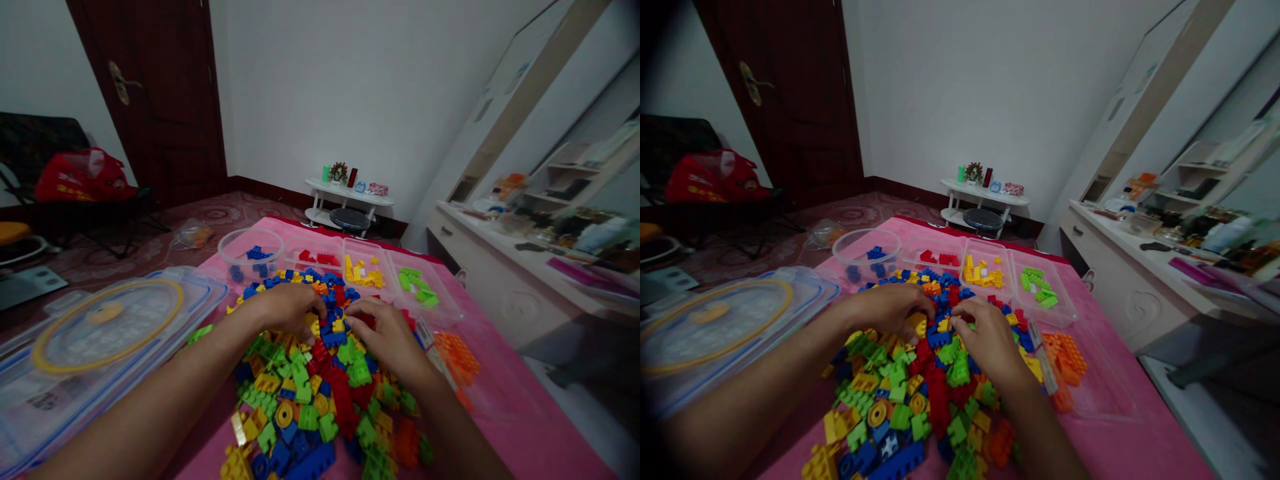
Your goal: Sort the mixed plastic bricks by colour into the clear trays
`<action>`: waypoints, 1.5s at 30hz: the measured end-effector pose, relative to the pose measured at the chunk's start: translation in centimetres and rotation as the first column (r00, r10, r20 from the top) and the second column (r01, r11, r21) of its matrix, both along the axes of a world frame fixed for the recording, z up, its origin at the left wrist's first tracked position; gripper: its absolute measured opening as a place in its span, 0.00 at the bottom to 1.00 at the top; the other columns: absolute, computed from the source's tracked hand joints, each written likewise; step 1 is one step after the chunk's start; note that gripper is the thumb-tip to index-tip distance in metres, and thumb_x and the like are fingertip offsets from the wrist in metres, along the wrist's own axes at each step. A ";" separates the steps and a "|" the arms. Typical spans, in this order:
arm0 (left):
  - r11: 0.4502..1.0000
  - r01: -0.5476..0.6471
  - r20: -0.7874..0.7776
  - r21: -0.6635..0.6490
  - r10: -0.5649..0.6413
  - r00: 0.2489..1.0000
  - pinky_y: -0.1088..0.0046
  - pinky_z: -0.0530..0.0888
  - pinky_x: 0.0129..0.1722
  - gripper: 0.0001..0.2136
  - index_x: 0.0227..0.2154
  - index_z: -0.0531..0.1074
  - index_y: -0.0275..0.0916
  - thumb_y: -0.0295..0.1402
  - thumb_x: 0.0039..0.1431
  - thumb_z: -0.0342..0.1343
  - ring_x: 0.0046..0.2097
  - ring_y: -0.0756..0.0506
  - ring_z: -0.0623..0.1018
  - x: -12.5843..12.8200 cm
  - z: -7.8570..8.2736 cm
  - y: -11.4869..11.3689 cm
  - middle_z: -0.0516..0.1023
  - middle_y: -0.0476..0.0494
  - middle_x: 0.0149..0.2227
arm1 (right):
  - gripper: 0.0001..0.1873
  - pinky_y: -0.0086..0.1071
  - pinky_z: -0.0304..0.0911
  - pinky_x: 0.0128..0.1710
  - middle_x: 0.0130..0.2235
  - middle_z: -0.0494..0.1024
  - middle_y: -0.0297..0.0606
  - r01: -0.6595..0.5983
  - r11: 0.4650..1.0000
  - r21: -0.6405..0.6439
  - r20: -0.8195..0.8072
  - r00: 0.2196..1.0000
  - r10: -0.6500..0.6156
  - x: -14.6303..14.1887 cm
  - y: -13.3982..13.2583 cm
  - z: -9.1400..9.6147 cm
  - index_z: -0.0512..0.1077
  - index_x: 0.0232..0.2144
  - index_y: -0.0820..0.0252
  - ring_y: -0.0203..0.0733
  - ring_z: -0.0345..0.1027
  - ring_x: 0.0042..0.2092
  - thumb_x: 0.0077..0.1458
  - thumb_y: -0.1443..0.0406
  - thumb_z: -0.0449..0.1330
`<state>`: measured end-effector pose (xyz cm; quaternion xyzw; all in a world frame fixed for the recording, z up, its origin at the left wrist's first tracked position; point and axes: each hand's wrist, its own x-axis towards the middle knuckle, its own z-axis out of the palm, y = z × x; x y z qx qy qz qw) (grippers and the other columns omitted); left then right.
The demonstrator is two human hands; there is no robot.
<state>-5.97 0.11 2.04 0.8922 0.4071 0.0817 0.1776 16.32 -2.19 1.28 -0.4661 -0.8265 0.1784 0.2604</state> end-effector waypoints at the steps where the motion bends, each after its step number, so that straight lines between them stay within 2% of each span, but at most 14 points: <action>1: 1.000 0.004 0.008 -0.006 -0.004 1.000 0.75 0.65 0.32 0.17 0.37 0.78 0.47 0.39 0.39 0.66 0.36 0.45 0.75 0.2 0.0 -0.1 0.79 0.47 0.35 | 0.09 0.34 0.63 0.41 0.36 0.77 0.38 0.001 1.000 0.000 -0.005 1.000 -0.001 0.0 0.0 0.0 0.76 0.32 0.58 0.40 0.70 0.38 0.53 0.67 0.55; 7: 0.978 -0.095 0.210 -0.187 0.134 0.968 0.78 0.61 0.23 0.13 0.34 0.78 0.41 0.39 0.43 0.63 0.24 0.51 0.69 0.3 0.0 0.5 0.74 0.52 0.23 | 0.10 0.33 0.63 0.42 0.34 0.77 0.36 -0.008 1.000 -0.009 -0.081 0.997 0.008 -0.2 -0.3 0.3 0.76 0.30 0.57 0.39 0.70 0.38 0.54 0.67 0.54; 10: 0.892 -0.050 0.414 -0.448 0.257 0.873 0.78 0.65 0.23 0.17 0.37 0.74 0.38 0.43 0.47 0.61 0.25 0.52 0.70 0.5 0.2 0.8 0.74 0.51 0.25 | 0.10 0.32 0.64 0.40 0.37 0.77 0.37 0.002 0.999 -0.052 -0.192 0.981 -0.012 -0.6 -0.6 0.4 0.75 0.35 0.58 0.38 0.70 0.37 0.54 0.66 0.55; 13: 0.783 0.056 0.536 -0.620 0.370 0.759 0.77 0.69 0.24 0.20 0.38 0.71 0.37 0.46 0.46 0.61 0.25 0.52 0.71 1.4 0.6 0.6 0.73 0.50 0.26 | 0.21 0.30 0.66 0.34 0.45 0.74 0.39 -0.010 0.993 -0.114 -0.323 0.946 -0.028 -1.1 -0.8 0.3 0.69 0.48 0.56 0.35 0.70 0.34 0.50 0.65 0.60; 16: 0.727 0.077 0.573 -0.682 0.466 0.674 0.76 0.71 0.25 0.23 0.38 0.68 0.35 0.47 0.45 0.62 0.24 0.52 0.73 2.6 0.6 0.1 0.73 0.50 0.26 | 0.29 0.28 0.65 0.29 0.46 0.72 0.39 -0.047 0.992 -0.119 -0.345 0.939 0.003 -1.5 -0.9 -0.1 0.64 0.53 0.53 0.34 0.67 0.32 0.47 0.65 0.62; 20: 0.710 0.062 0.568 -0.701 0.504 0.651 0.73 0.73 0.27 0.24 0.40 0.65 0.36 0.46 0.46 0.62 0.23 0.51 0.74 3.6 -0.1 -0.2 0.73 0.50 0.24 | 0.26 0.26 0.59 0.24 0.37 0.74 0.36 0.002 0.995 -0.100 -0.282 0.959 -0.030 -1.6 -1.0 -0.3 0.67 0.52 0.54 0.32 0.61 0.26 0.48 0.65 0.61; 22: 0.722 0.060 0.552 -0.689 0.469 0.689 0.73 0.72 0.28 0.23 0.43 0.64 0.36 0.46 0.48 0.60 0.25 0.50 0.75 3.4 -0.2 -0.2 0.74 0.50 0.25 | 0.26 0.25 0.55 0.21 0.29 0.72 0.31 0.007 0.991 -0.132 -0.259 0.965 -0.041 -1.4 -1.0 -0.1 0.67 0.51 0.55 0.31 0.59 0.23 0.48 0.65 0.61; 24: 0.782 0.019 0.512 -0.622 0.388 0.766 0.74 0.71 0.28 0.22 0.44 0.65 0.37 0.46 0.51 0.57 0.28 0.49 0.75 2.5 0.0 0.0 0.75 0.48 0.27 | 0.25 0.24 0.52 0.19 0.24 0.68 0.28 0.028 0.983 -0.179 -0.240 0.968 -0.071 -0.7 -0.8 0.2 0.67 0.51 0.56 0.30 0.56 0.21 0.48 0.64 0.60; 28: 0.948 -0.190 0.215 -0.256 0.248 0.945 0.76 0.67 0.29 0.16 0.40 0.73 0.39 0.41 0.49 0.59 0.32 0.48 0.75 -0.5 1.4 0.4 0.78 0.46 0.32 | 0.25 0.26 0.57 0.22 0.29 0.73 0.33 0.134 0.975 -0.177 -0.159 0.974 -0.163 1.3 1.5 1.0 0.70 0.48 0.58 0.34 0.63 0.25 0.45 0.60 0.62; 31: 0.965 -0.238 -0.047 -0.110 0.234 0.971 0.76 0.65 0.28 0.14 0.37 0.77 0.41 0.38 0.45 0.62 0.32 0.47 0.75 -2.3 2.4 0.4 0.79 0.47 0.32 | 0.27 0.32 0.63 0.30 0.35 0.76 0.41 0.249 0.968 -0.041 -0.076 0.965 -0.252 2.8 4.8 1.7 0.72 0.46 0.62 0.41 0.69 0.30 0.43 0.58 0.64; 36: 0.982 -0.140 -0.228 -0.126 0.109 0.968 0.76 0.62 0.25 0.19 0.38 0.78 0.45 0.38 0.38 0.65 0.31 0.47 0.74 -1.9 2.3 -0.3 0.80 0.48 0.34 | 0.33 0.38 0.64 0.36 0.50 0.72 0.51 0.424 0.886 0.186 -0.114 0.905 -0.410 3.3 7.3 2.6 0.66 0.54 0.61 0.43 0.71 0.33 0.45 0.58 0.63; 38: 0.989 -0.102 -0.266 -0.103 0.072 0.961 0.76 0.61 0.25 0.19 0.37 0.79 0.45 0.36 0.37 0.66 0.30 0.48 0.74 -0.9 2.0 -0.5 0.80 0.48 0.33 | 0.29 0.36 0.64 0.35 0.49 0.73 0.49 0.364 0.917 0.165 -0.087 0.931 -0.354 2.7 6.3 2.3 0.69 0.51 0.60 0.42 0.70 0.33 0.45 0.61 0.62; 41: 0.991 -0.091 -0.319 -0.096 0.056 0.946 0.76 0.61 0.25 0.16 0.34 0.79 0.44 0.32 0.36 0.65 0.28 0.48 0.72 0.0 1.7 -0.7 0.80 0.48 0.30 | 0.20 0.32 0.63 0.31 0.37 0.77 0.40 0.139 0.990 -0.036 0.013 0.990 -0.139 1.5 3.5 1.2 0.74 0.44 0.58 0.39 0.68 0.30 0.46 0.63 0.62; 45: 0.988 -0.074 -0.235 -0.134 0.040 0.971 0.78 0.61 0.24 0.12 0.30 0.79 0.41 0.27 0.37 0.61 0.28 0.50 0.72 -0.3 1.5 -0.5 0.80 0.48 0.30 | 0.17 0.29 0.60 0.32 0.37 0.75 0.36 -0.116 0.969 -0.220 0.076 0.988 0.135 0.1 0.6 0.2 0.75 0.40 0.55 0.36 0.67 0.31 0.44 0.68 0.63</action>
